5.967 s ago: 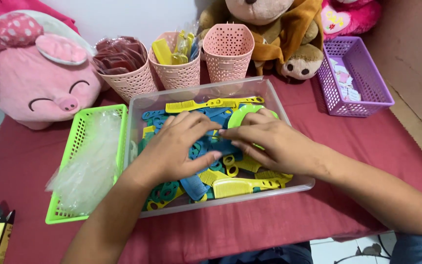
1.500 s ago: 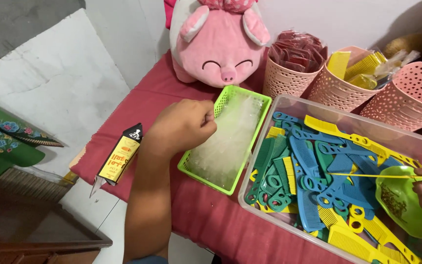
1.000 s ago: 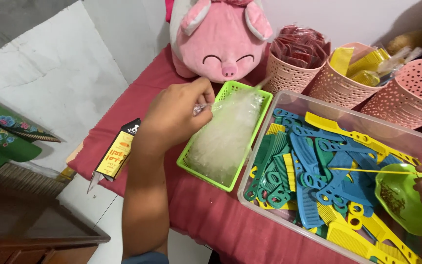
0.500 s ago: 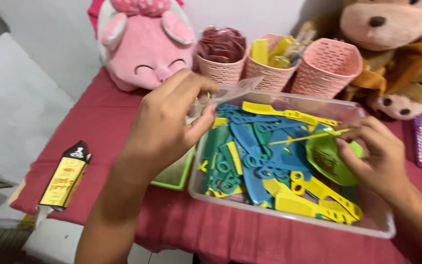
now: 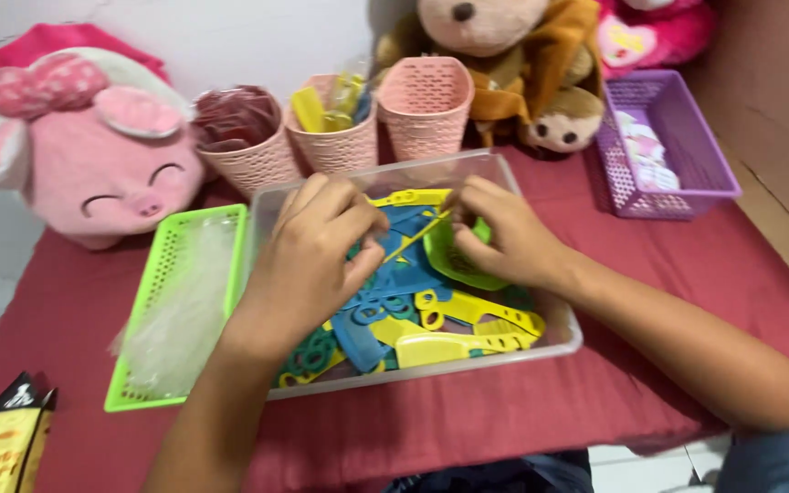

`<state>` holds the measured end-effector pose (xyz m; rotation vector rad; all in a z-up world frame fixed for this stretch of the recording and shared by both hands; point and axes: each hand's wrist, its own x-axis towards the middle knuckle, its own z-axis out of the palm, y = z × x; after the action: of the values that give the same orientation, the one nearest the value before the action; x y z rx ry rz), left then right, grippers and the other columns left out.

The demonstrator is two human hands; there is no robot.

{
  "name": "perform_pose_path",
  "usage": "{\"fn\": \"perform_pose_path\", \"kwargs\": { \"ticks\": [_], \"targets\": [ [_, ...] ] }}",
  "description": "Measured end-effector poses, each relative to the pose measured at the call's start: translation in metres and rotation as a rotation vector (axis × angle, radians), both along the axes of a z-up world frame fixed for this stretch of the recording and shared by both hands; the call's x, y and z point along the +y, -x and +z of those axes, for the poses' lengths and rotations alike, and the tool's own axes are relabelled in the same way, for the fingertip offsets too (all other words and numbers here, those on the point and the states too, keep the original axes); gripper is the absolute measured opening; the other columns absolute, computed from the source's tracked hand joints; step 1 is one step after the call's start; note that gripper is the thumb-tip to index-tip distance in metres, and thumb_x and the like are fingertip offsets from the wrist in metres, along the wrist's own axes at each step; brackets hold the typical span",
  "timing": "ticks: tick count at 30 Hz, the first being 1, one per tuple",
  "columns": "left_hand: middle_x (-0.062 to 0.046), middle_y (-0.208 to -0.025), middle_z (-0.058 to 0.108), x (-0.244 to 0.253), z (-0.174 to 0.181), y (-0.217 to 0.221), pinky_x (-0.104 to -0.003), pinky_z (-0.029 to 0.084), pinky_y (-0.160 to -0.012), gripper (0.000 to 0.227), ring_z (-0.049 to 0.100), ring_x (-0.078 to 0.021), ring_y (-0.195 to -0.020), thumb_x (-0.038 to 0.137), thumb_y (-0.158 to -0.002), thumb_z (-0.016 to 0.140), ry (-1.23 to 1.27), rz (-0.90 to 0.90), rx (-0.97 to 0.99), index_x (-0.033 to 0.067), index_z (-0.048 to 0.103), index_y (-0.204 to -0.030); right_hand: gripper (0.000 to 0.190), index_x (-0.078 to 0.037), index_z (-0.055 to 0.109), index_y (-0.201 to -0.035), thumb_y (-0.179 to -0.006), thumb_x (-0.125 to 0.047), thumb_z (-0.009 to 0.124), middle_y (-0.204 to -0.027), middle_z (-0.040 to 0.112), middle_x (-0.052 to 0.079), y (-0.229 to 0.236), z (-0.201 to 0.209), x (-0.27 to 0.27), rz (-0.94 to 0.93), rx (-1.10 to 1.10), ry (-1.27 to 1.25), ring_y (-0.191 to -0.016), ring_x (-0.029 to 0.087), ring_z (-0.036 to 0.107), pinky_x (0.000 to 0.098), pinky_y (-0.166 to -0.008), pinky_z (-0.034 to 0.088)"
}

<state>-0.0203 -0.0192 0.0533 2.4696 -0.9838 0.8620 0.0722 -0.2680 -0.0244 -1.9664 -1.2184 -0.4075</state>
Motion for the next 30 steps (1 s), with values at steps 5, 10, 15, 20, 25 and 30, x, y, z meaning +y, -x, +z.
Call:
{"fn": "perform_pose_path", "kwargs": {
  "ticks": [5,10,15,20,25,30],
  "targets": [
    [-0.008,-0.096,0.058,0.0,-0.021,-0.009,-0.043,0.042,-0.081,0.015,0.055,-0.03,-0.091,0.006,-0.089,0.07,-0.058,-0.013,-0.013,0.0084,0.067,-0.103,0.005,-0.008,0.052,-0.087,-0.088,-0.005,0.055,-0.096,0.065,0.011,-0.004,-0.001,0.001,0.044,0.028,0.017,-0.093,0.028,0.064,0.0399,-0.085,0.048],
    [-0.004,-0.081,0.053,0.0,-0.042,-0.019,-0.036,0.046,-0.071,0.013,0.059,-0.0277,-0.08,0.006,-0.088,0.07,-0.023,-0.066,-0.086,0.0129,0.066,-0.098,0.012,-0.009,0.056,-0.081,-0.086,-0.004,0.066,-0.08,0.06,0.013,0.002,0.001,0.008,0.089,0.039,-0.05,-0.077,0.038,0.065,0.045,-0.07,0.054],
    [-0.004,-0.083,0.057,-0.004,-0.038,-0.017,-0.038,0.044,-0.072,0.01,0.06,-0.0272,-0.083,0.008,-0.086,0.073,-0.025,-0.138,-0.065,0.012,0.065,-0.09,0.009,-0.006,0.059,-0.077,-0.081,-0.001,0.066,-0.081,0.064,0.016,0.007,0.014,0.01,0.202,0.036,0.057,-0.079,0.04,0.068,0.0494,-0.073,0.055],
    [-0.004,-0.085,0.059,-0.008,-0.032,-0.015,-0.037,0.042,-0.074,0.008,0.059,-0.0259,-0.081,0.006,-0.086,0.071,-0.021,-0.152,-0.061,0.0126,0.068,-0.091,0.01,-0.009,0.06,-0.078,-0.082,-0.006,0.069,-0.086,0.065,0.012,0.003,0.006,0.008,0.175,0.052,0.06,-0.083,0.038,0.068,0.0464,-0.074,0.055],
    [-0.004,-0.088,0.063,-0.002,-0.037,-0.02,-0.037,0.044,-0.074,0.013,0.061,-0.0268,-0.083,0.005,-0.089,0.069,0.024,-0.15,-0.015,0.0124,0.071,-0.099,0.011,-0.009,0.06,-0.078,-0.083,-0.005,0.069,-0.089,0.067,0.013,0.002,0.008,0.009,0.181,0.03,0.082,-0.086,0.038,0.069,0.0467,-0.076,0.056],
    [-0.003,-0.088,0.063,0.006,-0.046,-0.028,-0.036,0.045,-0.076,0.011,0.062,-0.0268,-0.085,0.008,-0.09,0.072,0.093,-0.127,0.014,0.0133,0.07,-0.1,0.009,-0.011,0.063,-0.083,-0.083,-0.012,0.072,-0.1,0.063,0.012,0.002,0.003,0.008,0.163,-0.063,0.207,-0.093,0.038,0.065,0.048,-0.079,0.055]
  ]
}}
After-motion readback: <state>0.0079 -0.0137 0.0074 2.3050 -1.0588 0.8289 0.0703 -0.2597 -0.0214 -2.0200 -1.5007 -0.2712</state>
